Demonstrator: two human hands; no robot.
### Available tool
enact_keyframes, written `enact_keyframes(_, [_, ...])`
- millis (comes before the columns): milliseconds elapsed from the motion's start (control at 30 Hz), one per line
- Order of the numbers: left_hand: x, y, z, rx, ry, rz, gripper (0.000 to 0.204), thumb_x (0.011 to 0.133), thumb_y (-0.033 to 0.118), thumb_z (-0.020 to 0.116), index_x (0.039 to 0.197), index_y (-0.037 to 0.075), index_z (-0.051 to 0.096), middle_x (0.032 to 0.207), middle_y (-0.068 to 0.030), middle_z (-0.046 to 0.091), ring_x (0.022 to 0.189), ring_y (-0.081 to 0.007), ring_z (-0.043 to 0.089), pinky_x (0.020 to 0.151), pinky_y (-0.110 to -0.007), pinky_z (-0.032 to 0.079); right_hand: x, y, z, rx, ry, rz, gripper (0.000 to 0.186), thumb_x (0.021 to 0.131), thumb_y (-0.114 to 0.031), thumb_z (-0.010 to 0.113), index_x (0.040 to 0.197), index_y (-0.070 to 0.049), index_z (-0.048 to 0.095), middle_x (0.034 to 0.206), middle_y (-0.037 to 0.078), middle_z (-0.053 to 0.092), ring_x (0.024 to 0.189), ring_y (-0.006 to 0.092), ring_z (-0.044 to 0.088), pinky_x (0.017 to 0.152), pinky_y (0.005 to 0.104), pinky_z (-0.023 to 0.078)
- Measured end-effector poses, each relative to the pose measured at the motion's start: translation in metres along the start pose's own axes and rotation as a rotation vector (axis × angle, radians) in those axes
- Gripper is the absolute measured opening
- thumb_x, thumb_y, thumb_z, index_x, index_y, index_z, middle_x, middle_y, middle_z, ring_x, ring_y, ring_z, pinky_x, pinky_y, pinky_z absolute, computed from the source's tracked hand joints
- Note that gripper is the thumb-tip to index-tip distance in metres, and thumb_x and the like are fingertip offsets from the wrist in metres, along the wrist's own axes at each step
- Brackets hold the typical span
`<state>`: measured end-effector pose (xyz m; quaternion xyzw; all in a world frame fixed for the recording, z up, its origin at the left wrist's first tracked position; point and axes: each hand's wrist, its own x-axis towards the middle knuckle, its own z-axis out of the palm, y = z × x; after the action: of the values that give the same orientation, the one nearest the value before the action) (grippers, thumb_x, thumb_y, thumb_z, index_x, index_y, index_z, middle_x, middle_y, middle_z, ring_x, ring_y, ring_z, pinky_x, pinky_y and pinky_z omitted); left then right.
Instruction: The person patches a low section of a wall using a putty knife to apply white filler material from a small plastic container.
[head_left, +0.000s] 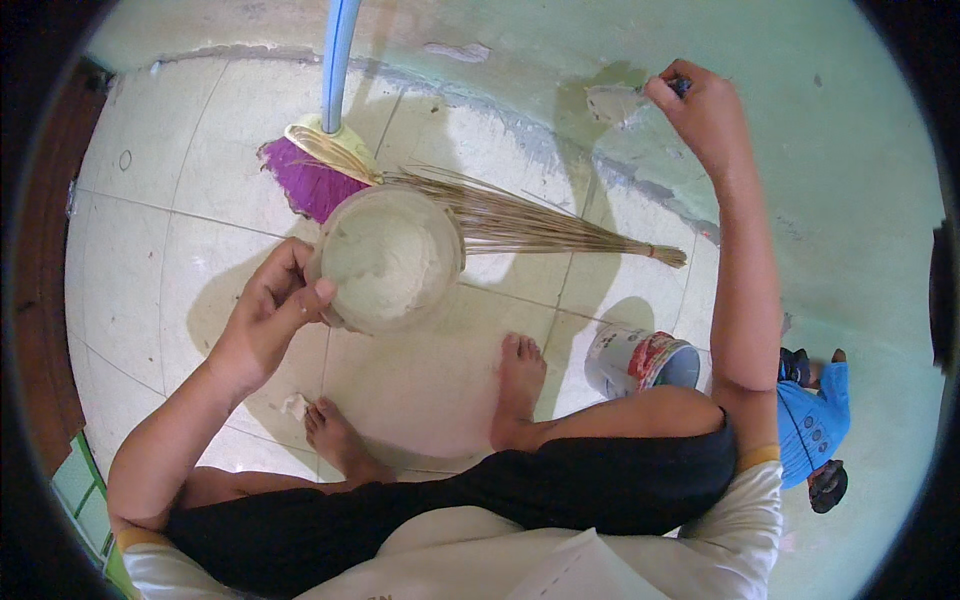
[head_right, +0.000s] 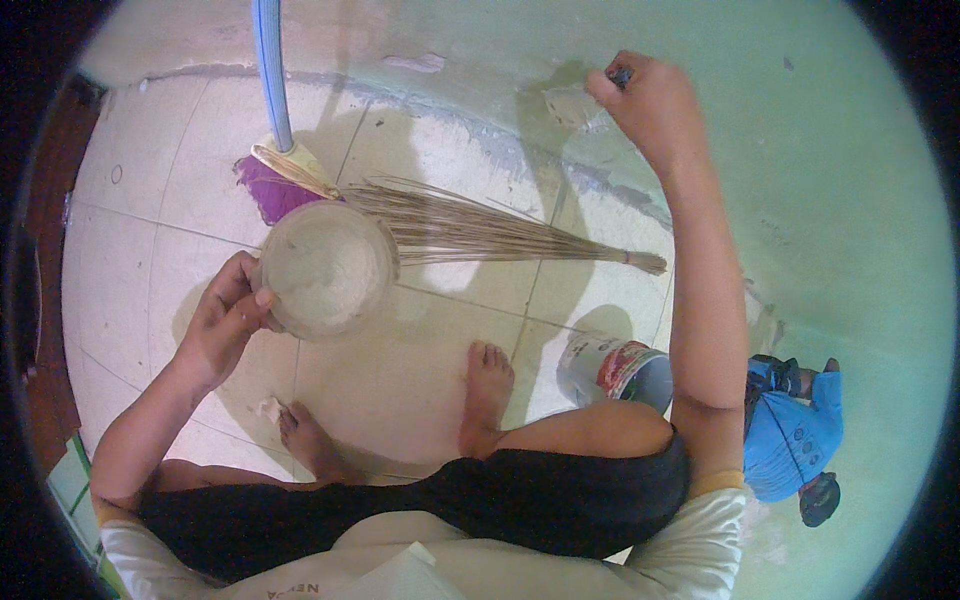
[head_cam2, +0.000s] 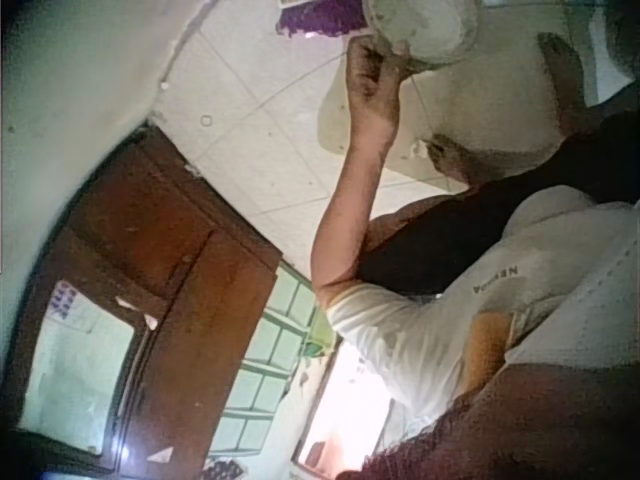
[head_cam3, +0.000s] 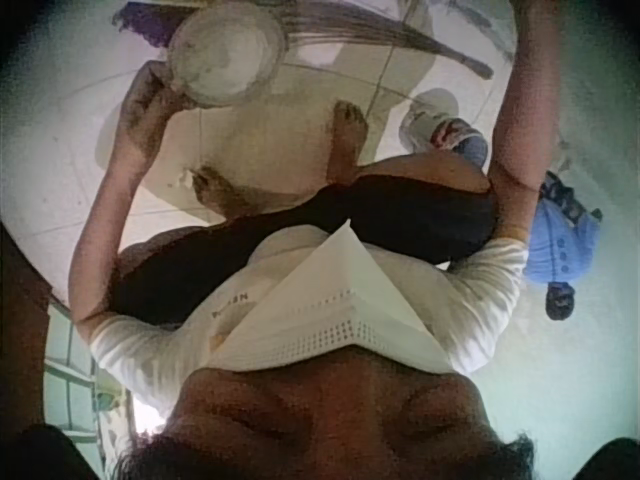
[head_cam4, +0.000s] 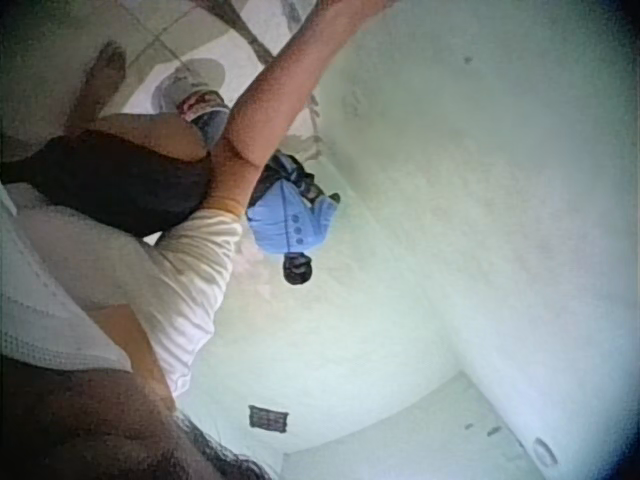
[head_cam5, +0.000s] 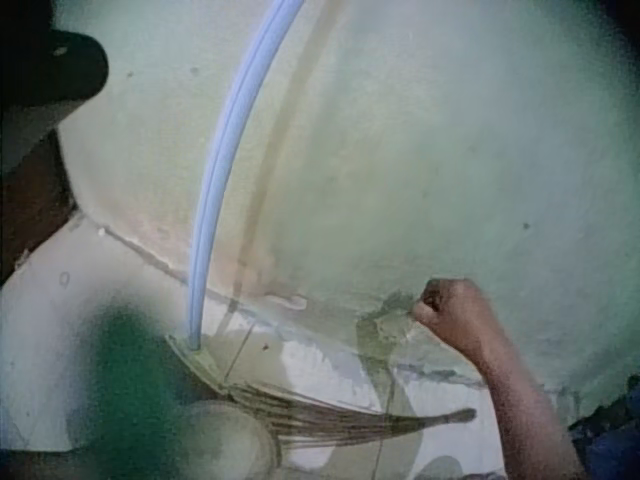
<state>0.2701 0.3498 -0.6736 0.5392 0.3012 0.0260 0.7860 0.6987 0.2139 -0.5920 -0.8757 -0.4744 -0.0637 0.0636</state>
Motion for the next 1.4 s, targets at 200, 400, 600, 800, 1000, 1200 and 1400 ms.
enact_keyframes(200, [0.002, 0.004, 0.0, 0.045, -0.004, -0.006, 0.027, 0.092, 0.029, 0.062, 0.099, 0.007, 0.048, 0.091, -0.0022, 0.054, 0.086, -0.0109, 0.055, 0.078, -0.028, 0.046, -0.003, 0.026, 0.029, -0.021, -0.052, 0.048, 0.035, 0.079, -0.036, 0.067, 0.089, -0.003, 0.07, 0.079, 0.02, 0.068, 0.074, 0.0361, 0.066, 0.068, 0.0421, 0.052])
enact_keyframes(400, [-0.003, -0.001, -0.004, 0.04, 0.018, 0.0, 0.026, 0.092, 0.029, 0.062, 0.1, 0.009, 0.047, 0.091, -0.0011, 0.053, 0.085, -0.01, 0.053, 0.077, -0.027, 0.045, -0.005, 0.017, -0.003, 0.142, 0.113, 0.098, 0.034, 0.08, -0.035, 0.066, 0.091, -0.003, 0.07, 0.078, 0.019, 0.068, 0.073, 0.032, 0.067, 0.067, 0.0384, 0.052])
enact_keyframes(600, [0.002, 0.004, -0.001, 0.017, 0.003, -0.033, 0.023, 0.091, 0.024, 0.062, 0.1, 0.01, 0.045, 0.093, -0.0004, 0.052, 0.087, -0.0098, 0.052, 0.076, -0.027, 0.045, -0.022, 0.036, 0.026, 0.185, 0.055, 0.23, 0.032, 0.081, -0.032, 0.065, 0.09, -0.002, 0.07, 0.074, 0.018, 0.067, 0.068, 0.0291, 0.066, 0.066, 0.0355, 0.05])
enact_keyframes(800, [0.0, -0.002, -0.006, 0.047, 0.001, -0.014, 0.023, 0.091, 0.024, 0.062, 0.1, 0.01, 0.045, 0.093, -0.0008, 0.054, 0.086, -0.0107, 0.054, 0.075, -0.028, 0.046, -0.041, 0.063, 0.039, 0.477, 0.225, 0.406, 0.031, 0.083, -0.032, 0.065, 0.09, -0.002, 0.07, 0.071, 0.01, 0.067, 0.063, 0.0146, 0.06, 0.06, 0.0272, 0.046])
enact_keyframes(1000, [0.004, 0.0, -0.002, 0.036, 0.006, -0.021, 0.023, 0.092, 0.024, 0.061, 0.1, 0.01, 0.045, 0.093, -0.0012, 0.055, 0.085, -0.011, 0.055, 0.076, -0.028, 0.046, -0.079, 0.091, 0.016, 0.703, 0.332, 0.57, 0.022, 0.089, -0.024, 0.064, 0.095, -0.004, 0.069, 0.069, 0.003, 0.061, 0.054, 0.0053, 0.047, 0.046, 0.0203, 0.034])
enact_keyframes(1200, [0.004, 0.004, 0.01, 0.021, -0.001, -0.018, 0.026, 0.092, 0.029, 0.062, 0.098, 0.009, 0.047, 0.09, -0.0012, 0.055, 0.084, -0.0095, 0.054, 0.076, -0.026, 0.045, -0.081, 0.076, 0.064, 0.908, 0.224, 0.471, 0.019, 0.087, -0.02, 0.064, 0.094, -0.003, 0.069, 0.07, 0.004, 0.063, 0.056, 0.0063, 0.051, 0.049, 0.0218, 0.039])
enact_keyframes(1400, [0.003, 0.001, 0.004, 0.033, -0.013, -0.002, 0.022, 0.092, 0.024, 0.061, 0.099, 0.009, 0.046, 0.094, -0.001, 0.055, 0.087, -0.0104, 0.053, 0.076, -0.029, 0.045, -0.089, 0.097, 0.062, 0.987, 0.338, 0.583, 0.02, 0.088, -0.02, 0.063, 0.093, -0.001, 0.068, 0.07, 0.005, 0.062, 0.054, 0.0081, 0.051, 0.047, 0.0228, 0.037])
